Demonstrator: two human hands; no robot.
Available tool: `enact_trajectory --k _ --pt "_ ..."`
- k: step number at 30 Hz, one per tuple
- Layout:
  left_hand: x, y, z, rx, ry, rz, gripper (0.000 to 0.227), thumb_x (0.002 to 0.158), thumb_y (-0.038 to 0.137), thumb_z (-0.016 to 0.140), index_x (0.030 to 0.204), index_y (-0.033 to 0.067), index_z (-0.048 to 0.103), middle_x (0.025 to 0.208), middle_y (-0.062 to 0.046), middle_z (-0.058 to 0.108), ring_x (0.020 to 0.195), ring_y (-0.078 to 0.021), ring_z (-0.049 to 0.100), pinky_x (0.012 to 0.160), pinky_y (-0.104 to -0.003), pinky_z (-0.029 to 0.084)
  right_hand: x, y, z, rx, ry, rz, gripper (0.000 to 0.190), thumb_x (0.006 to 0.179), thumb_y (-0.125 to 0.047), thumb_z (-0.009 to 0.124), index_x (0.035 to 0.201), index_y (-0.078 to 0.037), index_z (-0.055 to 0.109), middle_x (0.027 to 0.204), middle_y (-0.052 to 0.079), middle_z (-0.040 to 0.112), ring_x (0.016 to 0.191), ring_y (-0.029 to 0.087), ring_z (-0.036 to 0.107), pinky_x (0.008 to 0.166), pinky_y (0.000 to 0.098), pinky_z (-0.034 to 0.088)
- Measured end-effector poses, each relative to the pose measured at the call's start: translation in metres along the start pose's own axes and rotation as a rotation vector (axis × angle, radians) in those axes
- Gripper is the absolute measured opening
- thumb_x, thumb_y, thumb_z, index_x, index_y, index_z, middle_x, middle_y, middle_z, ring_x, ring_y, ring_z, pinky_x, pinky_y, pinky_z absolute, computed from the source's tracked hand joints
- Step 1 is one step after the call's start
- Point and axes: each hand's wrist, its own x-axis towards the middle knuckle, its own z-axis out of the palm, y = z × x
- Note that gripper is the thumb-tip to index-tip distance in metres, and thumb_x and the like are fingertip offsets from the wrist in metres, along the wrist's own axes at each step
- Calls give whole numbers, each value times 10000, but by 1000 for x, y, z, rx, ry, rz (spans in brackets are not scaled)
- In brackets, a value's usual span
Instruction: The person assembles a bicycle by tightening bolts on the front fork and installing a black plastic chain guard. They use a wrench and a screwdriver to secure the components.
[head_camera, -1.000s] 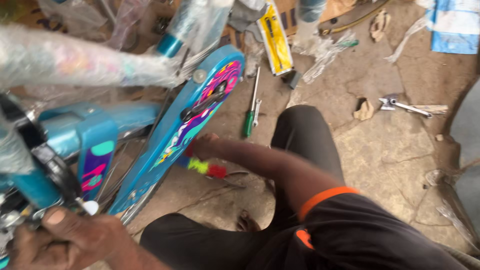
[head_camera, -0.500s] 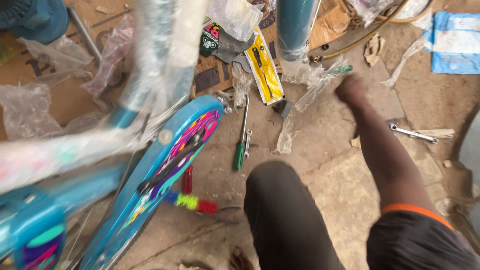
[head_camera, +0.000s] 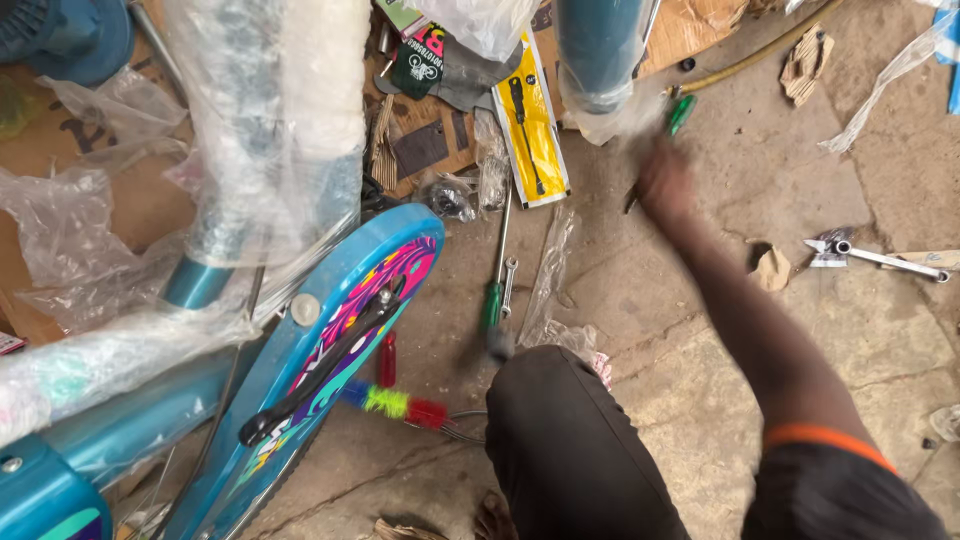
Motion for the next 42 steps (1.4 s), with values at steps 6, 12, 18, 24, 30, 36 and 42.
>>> enact_trajectory --k 6,12,18,24,30,36,42 --pt "-15 0 -5 -176 -62 -54 270 891 81 817 1034 1 603 760 6 536 625 -89 456 597 -244 369 25 64 -16 -215 -441 21 372 910 -245 610 1265 -176 698 1437 130 603 1303 381 532 1111 614 373" --pt "15 2 -49 -404 83 -69 325 849 21 862 1050 10 607 757 27 521 625 -74 435 590 -234 347 -50 -53 -113 223 -610 -31 215 1031 -230 580 1172 -106 685 1081 166 723 984 353 690 833 439 577" --pt "64 56 -91 -566 176 216 342 848 -16 877 1089 -5 634 728 26 448 647 -81 391 614 -252 338 -85 -215 -340 802 -57 200 367 1082 -123 599 1404 51 618 1059 170 710 847 196 669 798 335 549" --pt "82 72 -121 -607 77 378 304 891 -21 828 1152 -11 673 693 -21 436 617 -117 414 588 -291 350 -57 -392 -510 895 47 -366 352 899 -82 762 1224 -60 629 1046 125 740 893 296 746 725 373 581" --pt "89 68 -128 -691 60 411 343 882 3 854 1176 -5 678 680 -2 448 601 -113 446 558 -301 373 -36 -458 -571 904 -19 -448 369 836 -22 800 1167 -44 638 944 111 732 763 241 735 611 346 567" --pt "95 60 -123 -696 124 475 318 882 -9 858 1139 -11 670 707 -39 498 599 -144 447 560 -321 385 -33 -463 -572 837 165 -608 376 820 -11 828 1168 -67 698 973 96 697 806 228 698 660 340 552" --pt "97 58 -128 -694 83 461 291 893 -2 841 1126 -45 674 780 -63 619 676 -173 558 617 -325 474 -31 -467 -562 676 350 -807 382 804 6 851 1162 -19 721 1002 107 681 785 214 644 597 333 492"
